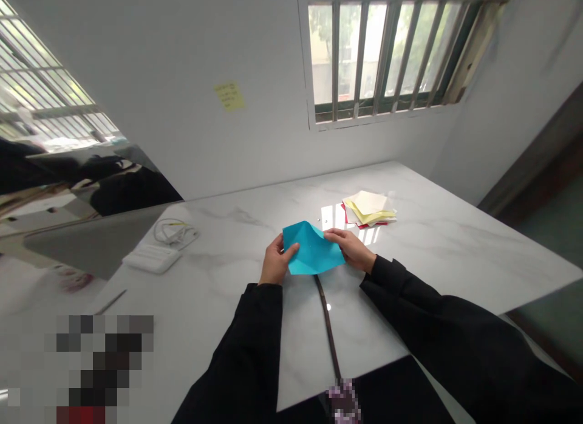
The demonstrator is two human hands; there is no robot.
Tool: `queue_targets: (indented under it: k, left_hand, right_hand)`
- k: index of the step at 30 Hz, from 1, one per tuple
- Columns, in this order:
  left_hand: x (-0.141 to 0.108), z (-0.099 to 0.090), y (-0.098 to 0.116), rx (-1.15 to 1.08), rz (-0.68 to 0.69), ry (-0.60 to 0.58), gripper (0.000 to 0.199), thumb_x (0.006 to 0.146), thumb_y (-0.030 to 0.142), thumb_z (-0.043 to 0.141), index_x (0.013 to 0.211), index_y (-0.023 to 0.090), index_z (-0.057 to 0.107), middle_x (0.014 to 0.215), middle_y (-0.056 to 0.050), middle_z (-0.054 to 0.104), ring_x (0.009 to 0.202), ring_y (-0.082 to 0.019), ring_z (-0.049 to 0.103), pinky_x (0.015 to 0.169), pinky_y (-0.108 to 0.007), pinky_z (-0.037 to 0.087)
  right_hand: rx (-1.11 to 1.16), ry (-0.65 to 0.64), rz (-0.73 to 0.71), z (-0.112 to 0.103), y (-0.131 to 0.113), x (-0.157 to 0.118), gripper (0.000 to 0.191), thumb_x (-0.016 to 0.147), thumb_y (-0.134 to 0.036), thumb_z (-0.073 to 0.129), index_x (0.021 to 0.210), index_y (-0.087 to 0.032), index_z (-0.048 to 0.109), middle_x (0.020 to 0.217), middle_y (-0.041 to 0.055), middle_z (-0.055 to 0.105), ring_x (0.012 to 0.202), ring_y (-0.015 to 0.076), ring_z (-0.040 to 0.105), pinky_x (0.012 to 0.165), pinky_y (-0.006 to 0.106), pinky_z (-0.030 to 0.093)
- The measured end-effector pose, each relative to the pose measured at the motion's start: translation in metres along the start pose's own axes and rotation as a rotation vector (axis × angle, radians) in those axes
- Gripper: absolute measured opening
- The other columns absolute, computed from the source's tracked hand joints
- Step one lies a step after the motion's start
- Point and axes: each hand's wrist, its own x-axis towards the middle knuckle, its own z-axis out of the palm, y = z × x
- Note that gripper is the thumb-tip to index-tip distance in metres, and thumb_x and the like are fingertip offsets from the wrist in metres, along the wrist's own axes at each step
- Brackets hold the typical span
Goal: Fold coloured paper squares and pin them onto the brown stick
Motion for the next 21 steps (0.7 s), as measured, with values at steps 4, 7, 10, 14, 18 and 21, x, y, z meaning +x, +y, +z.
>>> queue_targets:
  k: [4,7,10,14,18,21]
  left_hand:
    - [-0.003,0.005,0.003,-0.045,-0.048,-0.072,0.070,0.066,0.049,0.093,0.123,0.015,0.071,0.105,-0.011,0.078,0.090,-0.028,0.072,0.080,-0.038,0.058]
    - [-0.005,0.009,0.007,-0.226,-0.125,-0.100,0.070,0.075,0.062,0.084,0.126,0.017,0.069,0.106,-0.011,0.077,0.086,-0.026,0.073,0.074,-0.035,0.059]
    - [-0.006,0.009,0.014,-0.397,-0.210,-0.116,0.073,0.083,0.075,0.068,0.130,0.019,0.068,0.112,-0.013,0.076,0.087,-0.023,0.073,0.073,-0.034,0.059]
    - [-0.009,0.008,0.020,-0.442,-0.254,-0.193,0.059,0.085,0.056,0.075,0.132,0.021,0.069,0.116,-0.011,0.075,0.091,-0.021,0.072,0.083,-0.035,0.059]
    - [-0.012,0.015,0.014,-0.281,-0.173,-0.261,0.062,0.077,0.040,0.088,0.131,0.020,0.067,0.118,-0.012,0.075,0.099,-0.025,0.073,0.090,-0.038,0.059]
    - [-0.012,0.020,0.005,-0.196,-0.123,-0.261,0.064,0.074,0.043,0.090,0.128,0.017,0.068,0.123,-0.015,0.075,0.103,-0.030,0.074,0.088,-0.041,0.060]
  right_hand:
    - [-0.132,-0.120,-0.043,-0.001,-0.002,-0.002,0.044,0.077,-0.054,0.086,0.101,-0.018,0.078,0.095,0.0038,0.078,0.086,0.0195,0.071,0.080,0.029,0.055]
    - [-0.133,-0.097,-0.025,-0.001,0.000,-0.002,0.046,0.074,-0.052,0.089,0.101,-0.017,0.078,0.095,0.0054,0.079,0.086,0.0209,0.072,0.080,0.031,0.056]
    - [-0.002,-0.026,-0.016,-0.002,0.001,0.001,0.047,0.073,-0.048,0.090,0.105,-0.017,0.078,0.100,0.0068,0.080,0.090,0.0219,0.074,0.085,0.033,0.058]
    - [0.177,0.050,-0.004,-0.004,0.001,0.005,0.047,0.068,-0.041,0.094,0.105,-0.017,0.076,0.105,0.0076,0.080,0.093,0.0233,0.074,0.088,0.035,0.060]
    - [0.173,0.035,-0.031,-0.003,0.003,0.006,0.046,0.067,-0.039,0.095,0.102,-0.017,0.076,0.103,0.0068,0.079,0.090,0.0218,0.073,0.086,0.034,0.060]
    - [0.097,-0.016,-0.060,-0.001,0.005,0.004,0.045,0.068,-0.041,0.093,0.102,-0.018,0.075,0.099,0.0055,0.079,0.087,0.0206,0.073,0.084,0.034,0.060]
